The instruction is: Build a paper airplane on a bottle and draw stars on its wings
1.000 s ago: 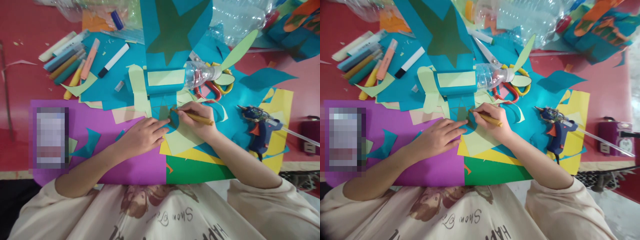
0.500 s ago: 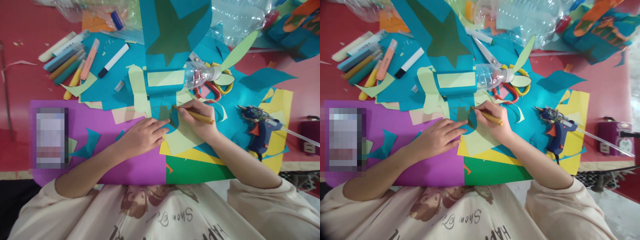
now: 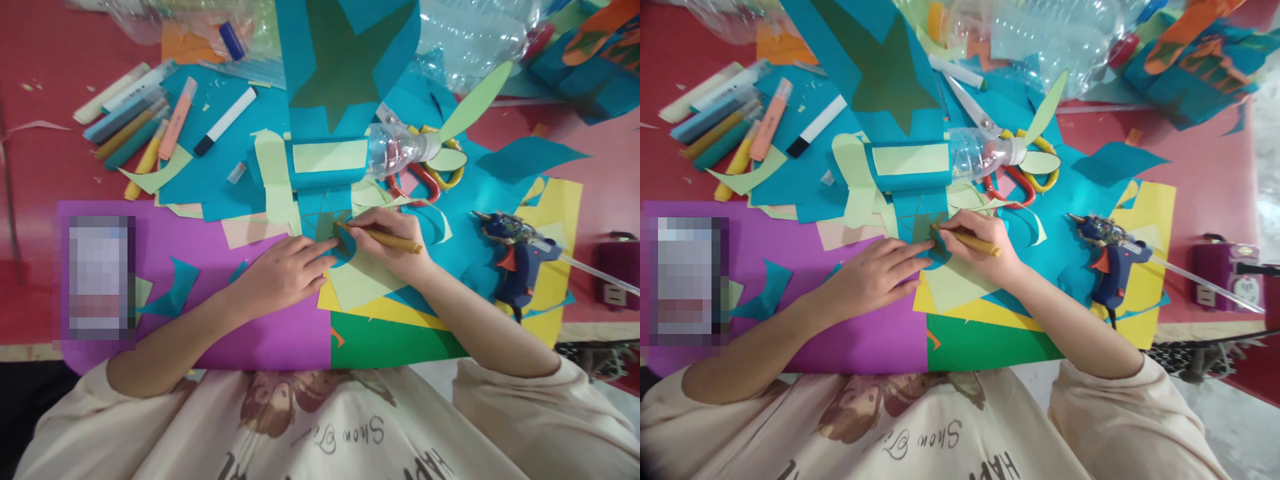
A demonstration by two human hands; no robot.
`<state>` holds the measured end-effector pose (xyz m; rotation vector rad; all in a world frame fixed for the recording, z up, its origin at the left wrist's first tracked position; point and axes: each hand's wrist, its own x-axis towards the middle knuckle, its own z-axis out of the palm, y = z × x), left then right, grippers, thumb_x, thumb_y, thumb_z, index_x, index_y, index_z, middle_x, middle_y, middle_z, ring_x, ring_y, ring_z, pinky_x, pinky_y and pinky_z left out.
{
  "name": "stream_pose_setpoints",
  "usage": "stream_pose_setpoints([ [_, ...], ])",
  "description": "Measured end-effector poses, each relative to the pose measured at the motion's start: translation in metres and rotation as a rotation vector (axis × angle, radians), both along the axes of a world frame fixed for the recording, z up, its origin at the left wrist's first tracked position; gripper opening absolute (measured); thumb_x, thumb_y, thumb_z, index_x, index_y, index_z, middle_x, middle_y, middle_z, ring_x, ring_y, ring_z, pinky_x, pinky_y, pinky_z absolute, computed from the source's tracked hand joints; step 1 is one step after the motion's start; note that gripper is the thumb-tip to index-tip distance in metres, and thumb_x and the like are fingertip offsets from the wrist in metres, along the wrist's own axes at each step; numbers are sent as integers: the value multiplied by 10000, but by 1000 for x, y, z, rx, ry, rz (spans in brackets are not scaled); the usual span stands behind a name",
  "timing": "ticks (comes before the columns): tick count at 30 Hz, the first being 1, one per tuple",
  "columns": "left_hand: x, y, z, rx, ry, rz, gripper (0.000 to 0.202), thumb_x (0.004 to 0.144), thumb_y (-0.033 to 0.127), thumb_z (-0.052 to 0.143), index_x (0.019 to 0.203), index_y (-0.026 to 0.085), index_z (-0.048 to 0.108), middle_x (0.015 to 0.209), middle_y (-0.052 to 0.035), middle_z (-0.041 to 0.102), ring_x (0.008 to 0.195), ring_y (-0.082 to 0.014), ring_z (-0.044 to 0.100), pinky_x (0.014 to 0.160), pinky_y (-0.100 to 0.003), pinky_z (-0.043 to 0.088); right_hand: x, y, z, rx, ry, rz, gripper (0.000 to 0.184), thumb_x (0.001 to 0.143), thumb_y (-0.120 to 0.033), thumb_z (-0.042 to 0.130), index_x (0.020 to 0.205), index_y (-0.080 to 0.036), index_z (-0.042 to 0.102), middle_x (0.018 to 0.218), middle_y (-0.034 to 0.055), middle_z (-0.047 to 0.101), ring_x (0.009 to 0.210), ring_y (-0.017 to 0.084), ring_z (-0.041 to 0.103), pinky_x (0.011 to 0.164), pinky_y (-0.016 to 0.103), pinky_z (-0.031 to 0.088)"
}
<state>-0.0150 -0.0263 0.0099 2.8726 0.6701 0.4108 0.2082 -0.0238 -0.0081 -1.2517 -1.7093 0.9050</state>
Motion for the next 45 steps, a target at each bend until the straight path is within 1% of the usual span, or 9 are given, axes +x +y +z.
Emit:
stream_pose_setpoints([
  [4,1,0,0,-8,17,-1,196,969,197,506,1094,130,640,1293,-85,653,973,-232,602,829,-357,517,-1,1,1,-12,-2,-19,111,819,-276,654,755,-186,652,654,5,688,537,97,596,504,213,453],
  [9,0,0,0,-27,35,1,199,972,205,504,1100,140,641,1307,-81,646,983,-224,600,844,-352,515,-3,2,2,-19,14,-114,129,819,-293,654,739,-192,652,672,8,700,548,100,598,505,221,467],
  [15,-1,0,0,-44,51,-2,211,979,205,491,1118,142,637,1326,-84,633,988,-219,600,850,-355,516,-3,3,1,23,28,-170,119,826,-278,648,740,-195,643,610,-14,651,524,97,569,499,224,460],
  [19,0,0,0,-43,47,-2,217,983,205,477,1110,145,642,1322,-82,637,989,-218,603,846,-351,518,-3,2,1,11,25,-162,111,822,-280,647,745,-200,653,627,-5,670,537,106,585,503,231,476],
  [25,0,0,1,-29,44,6,214,978,204,485,1105,143,646,1304,-84,647,987,-228,606,839,-358,518,-3,1,1,-45,2,-97,110,819,-290,660,759,-198,654,731,21,728,594,118,637,539,237,502],
  [28,-1,0,1,-29,47,3,219,980,203,482,1114,138,642,1306,-89,645,994,-231,605,846,-361,515,-1,1,1,-34,-7,-41,106,819,-289,664,772,-194,663,713,20,719,578,112,629,531,229,486],
  [33,-1,0,2,-33,62,8,225,986,214,476,1124,144,640,1289,-87,654,1003,-227,602,862,-356,511,0,0,2,20,4,26,96,825,-278,663,809,-185,684,748,34,737,625,121,664,563,225,507],
  [39,-1,0,1,-23,36,-3,213,981,202,486,1110,129,640,1306,-93,644,980,-227,605,846,-354,516,-1,1,0,-24,-9,-2,143,833,-325,661,810,-184,674,735,30,729,587,114,637,540,233,489],
  [45,-1,0,1,-53,40,-5,220,982,205,487,1121,129,639,1319,-99,636,1018,-232,604,859,-360,519,-2,2,1,-14,-1,-85,98,818,-281,660,767,-197,661,704,18,721,585,116,640,542,230,504],
])
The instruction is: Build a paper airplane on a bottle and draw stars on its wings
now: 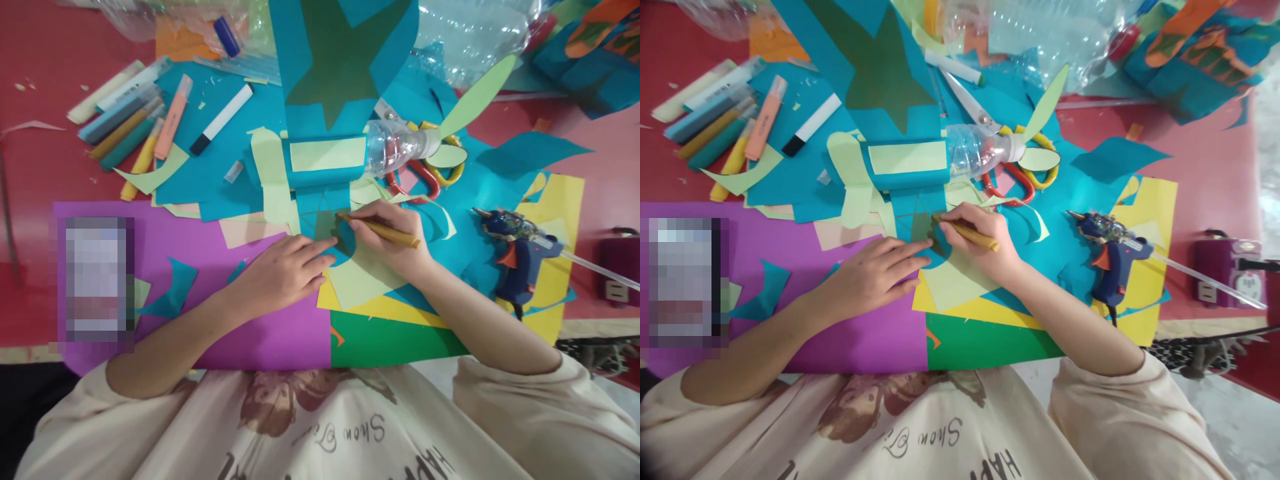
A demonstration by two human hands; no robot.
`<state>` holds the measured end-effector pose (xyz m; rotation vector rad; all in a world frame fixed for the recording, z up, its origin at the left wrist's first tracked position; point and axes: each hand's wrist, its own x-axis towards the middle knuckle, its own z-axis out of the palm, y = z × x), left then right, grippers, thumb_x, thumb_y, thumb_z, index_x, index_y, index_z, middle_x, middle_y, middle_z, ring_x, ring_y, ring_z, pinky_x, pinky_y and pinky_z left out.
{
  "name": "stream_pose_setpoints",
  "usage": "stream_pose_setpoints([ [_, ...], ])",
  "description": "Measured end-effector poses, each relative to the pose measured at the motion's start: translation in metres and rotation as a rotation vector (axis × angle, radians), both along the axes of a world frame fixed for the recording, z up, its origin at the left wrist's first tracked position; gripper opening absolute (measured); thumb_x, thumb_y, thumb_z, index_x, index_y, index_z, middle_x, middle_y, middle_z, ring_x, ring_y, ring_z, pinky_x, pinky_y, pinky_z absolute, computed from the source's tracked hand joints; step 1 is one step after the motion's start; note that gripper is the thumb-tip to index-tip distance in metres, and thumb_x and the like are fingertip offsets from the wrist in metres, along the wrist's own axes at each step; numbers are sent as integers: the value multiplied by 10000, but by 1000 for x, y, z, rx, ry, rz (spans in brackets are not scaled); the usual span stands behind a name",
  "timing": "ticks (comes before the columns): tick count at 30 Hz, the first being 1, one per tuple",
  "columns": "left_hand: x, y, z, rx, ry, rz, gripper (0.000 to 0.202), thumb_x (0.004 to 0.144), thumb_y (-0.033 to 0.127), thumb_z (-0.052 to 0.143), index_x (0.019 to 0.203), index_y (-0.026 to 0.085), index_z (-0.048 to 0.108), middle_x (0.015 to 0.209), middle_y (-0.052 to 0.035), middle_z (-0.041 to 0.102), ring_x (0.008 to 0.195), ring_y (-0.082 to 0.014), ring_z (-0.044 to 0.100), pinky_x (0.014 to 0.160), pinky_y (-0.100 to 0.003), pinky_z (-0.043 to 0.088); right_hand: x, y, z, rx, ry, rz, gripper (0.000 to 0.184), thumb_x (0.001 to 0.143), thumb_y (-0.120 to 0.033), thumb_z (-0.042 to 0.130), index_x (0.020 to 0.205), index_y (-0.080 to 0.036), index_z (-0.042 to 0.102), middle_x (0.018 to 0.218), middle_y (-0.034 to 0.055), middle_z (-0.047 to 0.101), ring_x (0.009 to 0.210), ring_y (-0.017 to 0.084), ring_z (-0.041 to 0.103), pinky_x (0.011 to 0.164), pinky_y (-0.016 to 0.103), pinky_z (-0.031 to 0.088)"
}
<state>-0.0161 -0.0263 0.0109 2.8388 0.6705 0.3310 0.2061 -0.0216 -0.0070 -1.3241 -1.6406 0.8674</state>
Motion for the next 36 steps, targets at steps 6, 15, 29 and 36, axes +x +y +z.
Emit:
stream_pose_setpoints([
  [6,0,0,1,-15,17,2,220,985,205,475,1114,143,641,1324,-97,632,1009,-222,604,856,-356,523,0,0,2,-19,9,-41,104,816,-297,655,762,-208,656,708,17,726,606,139,652,557,257,521],
  [15,1,0,2,-3,31,6,228,987,205,468,1117,140,644,1327,-97,631,1008,-226,604,862,-362,523,0,-1,-1,10,-27,70,116,826,-306,651,805,-193,667,740,26,726,611,124,642,558,239,499],
  [29,1,0,2,15,1,5,224,984,199,472,1115,132,641,1310,-91,644,993,-228,605,852,-355,520,0,0,-3,46,-29,42,71,814,-270,659,810,-200,673,795,32,752,674,144,686,604,253,533],
  [36,1,0,1,10,32,11,231,988,210,466,1122,147,643,1321,-81,638,1012,-222,604,866,-351,517,0,1,-4,104,-38,33,54,821,-248,660,820,-198,678,824,42,762,699,148,701,615,249,542],
])
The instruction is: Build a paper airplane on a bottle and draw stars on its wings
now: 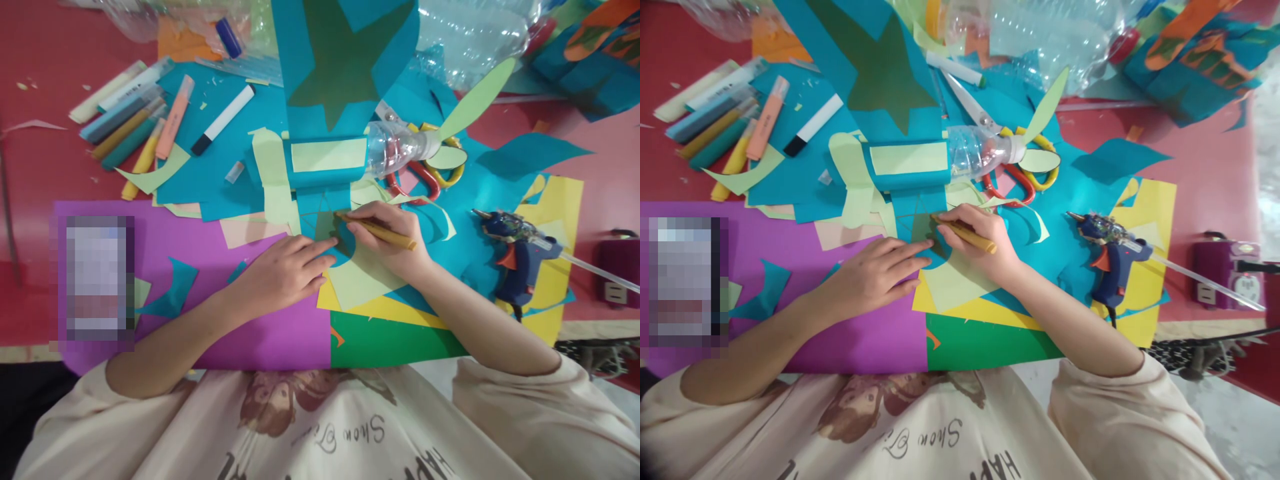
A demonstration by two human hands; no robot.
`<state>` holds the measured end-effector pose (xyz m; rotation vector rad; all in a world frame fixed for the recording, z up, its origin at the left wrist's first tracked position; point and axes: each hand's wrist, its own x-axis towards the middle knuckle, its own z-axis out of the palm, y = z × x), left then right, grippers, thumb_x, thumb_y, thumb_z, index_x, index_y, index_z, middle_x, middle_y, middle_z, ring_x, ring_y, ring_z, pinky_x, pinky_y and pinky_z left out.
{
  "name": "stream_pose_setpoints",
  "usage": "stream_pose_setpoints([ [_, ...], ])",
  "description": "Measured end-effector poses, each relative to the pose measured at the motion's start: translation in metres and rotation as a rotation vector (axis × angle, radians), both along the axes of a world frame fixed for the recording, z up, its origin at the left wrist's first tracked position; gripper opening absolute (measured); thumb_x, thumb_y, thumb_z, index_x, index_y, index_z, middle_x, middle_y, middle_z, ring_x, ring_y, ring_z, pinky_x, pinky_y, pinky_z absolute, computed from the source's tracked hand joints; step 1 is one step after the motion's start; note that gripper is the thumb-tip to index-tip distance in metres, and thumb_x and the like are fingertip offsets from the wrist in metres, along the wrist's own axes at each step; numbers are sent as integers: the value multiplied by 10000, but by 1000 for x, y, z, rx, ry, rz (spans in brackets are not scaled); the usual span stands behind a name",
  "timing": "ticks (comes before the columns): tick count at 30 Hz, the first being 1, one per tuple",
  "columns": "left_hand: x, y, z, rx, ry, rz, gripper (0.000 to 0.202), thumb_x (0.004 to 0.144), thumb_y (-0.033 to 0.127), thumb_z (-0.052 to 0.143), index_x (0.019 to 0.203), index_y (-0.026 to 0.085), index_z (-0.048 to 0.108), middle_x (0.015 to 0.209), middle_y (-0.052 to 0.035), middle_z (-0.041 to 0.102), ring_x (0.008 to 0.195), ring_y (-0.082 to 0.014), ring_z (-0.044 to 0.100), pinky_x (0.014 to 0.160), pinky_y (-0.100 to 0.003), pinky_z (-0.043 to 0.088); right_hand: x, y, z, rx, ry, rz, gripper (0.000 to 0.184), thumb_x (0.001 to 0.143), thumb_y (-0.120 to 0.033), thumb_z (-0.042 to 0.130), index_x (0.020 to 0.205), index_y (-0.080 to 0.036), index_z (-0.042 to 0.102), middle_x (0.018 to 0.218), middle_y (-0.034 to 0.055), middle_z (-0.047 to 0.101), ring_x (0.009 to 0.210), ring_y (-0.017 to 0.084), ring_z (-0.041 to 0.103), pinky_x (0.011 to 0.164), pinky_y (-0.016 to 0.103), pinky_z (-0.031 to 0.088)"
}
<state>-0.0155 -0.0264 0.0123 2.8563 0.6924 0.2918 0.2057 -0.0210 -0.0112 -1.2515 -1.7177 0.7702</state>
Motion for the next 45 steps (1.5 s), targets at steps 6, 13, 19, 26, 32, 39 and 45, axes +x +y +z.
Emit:
stream_pose_setpoints([
  [6,0,0,-1,22,-41,-4,211,978,199,486,1103,131,642,1310,-87,644,986,-227,607,851,-351,517,1,0,-1,14,-30,44,76,839,-270,668,867,-201,688,843,38,760,732,149,707,637,250,551],
  [13,1,0,0,16,-43,-7,212,983,198,476,1099,134,642,1305,-84,648,974,-224,607,842,-353,519,0,0,-1,30,-29,20,40,833,-237,656,843,-206,678,832,29,759,724,150,706,637,258,555],
  [19,0,1,-1,3,-48,-9,199,980,192,484,1087,133,642,1310,-87,643,983,-221,602,845,-349,514,-1,0,3,-8,18,-61,45,813,-210,643,770,-200,655,742,15,738,603,122,659,551,235,519],
  [26,0,0,-1,18,-58,-5,193,972,192,502,1091,131,641,1296,-87,651,973,-227,601,837,-357,517,0,0,2,30,1,-5,22,826,-208,656,819,-195,672,792,30,750,675,137,695,594,238,541],
  [32,1,1,-1,23,-47,2,199,975,195,490,1086,135,645,1296,-85,652,974,-225,604,838,-358,522,0,2,0,57,-34,86,92,849,-257,677,925,-211,699,870,38,759,791,160,717,687,264,568],
  [39,1,0,-1,31,-66,-1,205,980,196,480,1073,132,651,1289,-78,659,962,-226,611,825,-354,527,0,1,2,5,-41,-8,45,828,-225,648,842,-201,684,810,29,747,717,153,699,641,269,556],
  [45,1,0,-1,34,-63,-7,201,980,195,484,1075,135,650,1294,-72,656,951,-222,610,818,-348,523,-1,0,5,-8,41,-68,40,816,-219,652,782,-200,664,719,3,710,613,121,644,563,247,509],
])
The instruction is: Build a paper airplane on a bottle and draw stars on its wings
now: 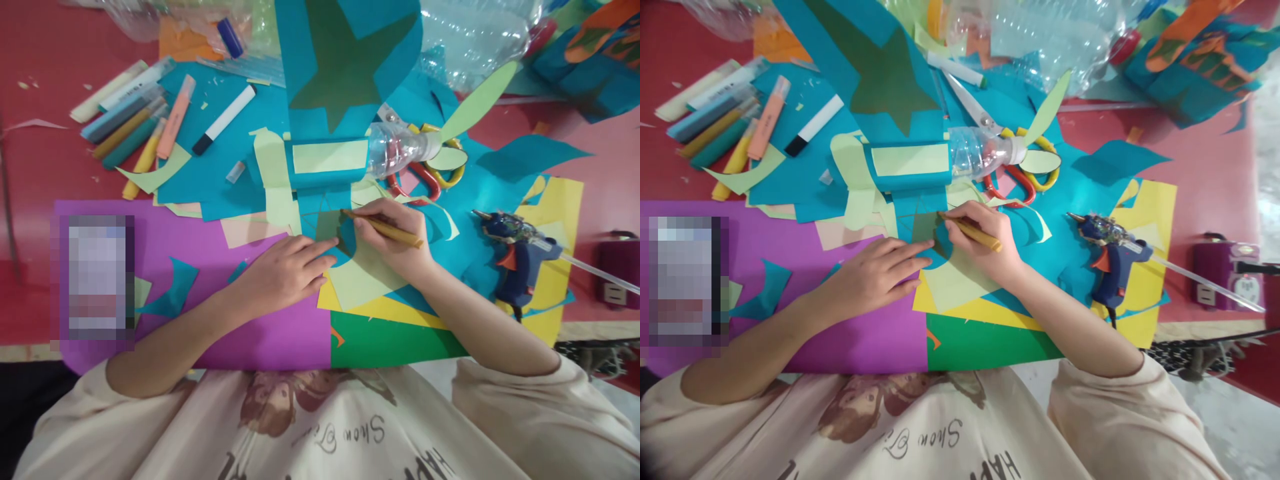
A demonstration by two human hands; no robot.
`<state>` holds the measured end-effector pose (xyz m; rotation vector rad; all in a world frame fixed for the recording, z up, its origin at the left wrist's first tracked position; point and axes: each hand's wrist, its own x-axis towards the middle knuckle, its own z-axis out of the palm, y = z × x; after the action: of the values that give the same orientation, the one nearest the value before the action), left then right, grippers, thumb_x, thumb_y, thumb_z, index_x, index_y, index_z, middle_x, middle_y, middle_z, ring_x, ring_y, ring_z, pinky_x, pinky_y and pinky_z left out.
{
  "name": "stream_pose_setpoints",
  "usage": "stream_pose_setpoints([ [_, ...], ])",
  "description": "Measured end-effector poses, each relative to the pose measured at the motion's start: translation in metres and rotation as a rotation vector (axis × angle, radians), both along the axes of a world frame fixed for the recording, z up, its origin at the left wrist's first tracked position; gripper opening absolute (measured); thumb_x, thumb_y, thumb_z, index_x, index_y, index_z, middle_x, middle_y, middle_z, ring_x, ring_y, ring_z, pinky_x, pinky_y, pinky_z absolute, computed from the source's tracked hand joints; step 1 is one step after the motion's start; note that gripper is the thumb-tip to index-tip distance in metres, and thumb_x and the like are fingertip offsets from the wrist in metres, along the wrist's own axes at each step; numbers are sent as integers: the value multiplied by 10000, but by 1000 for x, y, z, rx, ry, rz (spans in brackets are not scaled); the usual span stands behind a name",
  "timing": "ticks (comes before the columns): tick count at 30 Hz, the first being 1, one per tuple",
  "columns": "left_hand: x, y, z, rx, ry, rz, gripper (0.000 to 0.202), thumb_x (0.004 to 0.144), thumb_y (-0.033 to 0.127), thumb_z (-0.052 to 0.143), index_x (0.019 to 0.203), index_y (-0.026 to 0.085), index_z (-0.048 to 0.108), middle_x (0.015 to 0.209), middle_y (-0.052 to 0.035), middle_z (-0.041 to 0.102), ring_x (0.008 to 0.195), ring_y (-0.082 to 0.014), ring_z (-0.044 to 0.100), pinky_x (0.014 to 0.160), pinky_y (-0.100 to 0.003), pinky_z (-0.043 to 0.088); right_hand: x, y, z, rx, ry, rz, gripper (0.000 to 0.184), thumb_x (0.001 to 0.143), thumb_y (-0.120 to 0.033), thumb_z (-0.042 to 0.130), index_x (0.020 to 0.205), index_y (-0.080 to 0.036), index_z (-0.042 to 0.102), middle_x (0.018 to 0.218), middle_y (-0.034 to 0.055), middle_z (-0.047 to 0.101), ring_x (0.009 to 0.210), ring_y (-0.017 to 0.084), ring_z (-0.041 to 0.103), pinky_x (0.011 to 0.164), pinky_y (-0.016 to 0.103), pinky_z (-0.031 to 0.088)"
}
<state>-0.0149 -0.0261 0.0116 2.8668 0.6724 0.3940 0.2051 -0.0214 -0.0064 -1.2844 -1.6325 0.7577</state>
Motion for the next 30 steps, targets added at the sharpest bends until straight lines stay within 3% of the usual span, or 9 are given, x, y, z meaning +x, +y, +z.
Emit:
stream_pose_setpoints([
  [8,-1,0,-1,-8,37,-5,198,973,213,511,1102,141,643,1340,-75,625,981,-219,604,846,-344,512,8,3,3,-56,181,-17,117,877,-336,631,824,-232,645,670,-19,626,527,103,566,501,262,487],
  [14,0,-1,-2,14,46,-4,197,971,219,511,1090,145,649,1311,-78,644,973,-220,612,827,-342,507,6,10,8,-118,169,74,115,813,-342,708,848,-234,688,821,15,721,717,158,675,651,309,575],
  [20,1,0,-3,-3,51,-7,193,959,223,541,1101,142,644,1319,-82,638,992,-229,610,833,-345,501,6,14,10,-208,146,86,207,854,-396,640,862,-205,720,666,-6,687,529,107,600,507,245,513],
  [26,1,0,-4,-24,81,-12,210,973,240,521,1122,151,639,1339,-81,623,1003,-220,603,853,-345,500,1,18,6,-208,181,84,118,815,-312,663,799,-197,684,680,-12,699,525,104,611,512,244,524],
  [30,0,0,-4,-20,85,-6,201,963,235,539,1111,146,642,1335,-81,626,1007,-222,602,848,-342,502,-3,24,1,-177,222,62,139,831,-341,661,799,-206,661,651,-17,688,519,109,618,504,247,530],
])
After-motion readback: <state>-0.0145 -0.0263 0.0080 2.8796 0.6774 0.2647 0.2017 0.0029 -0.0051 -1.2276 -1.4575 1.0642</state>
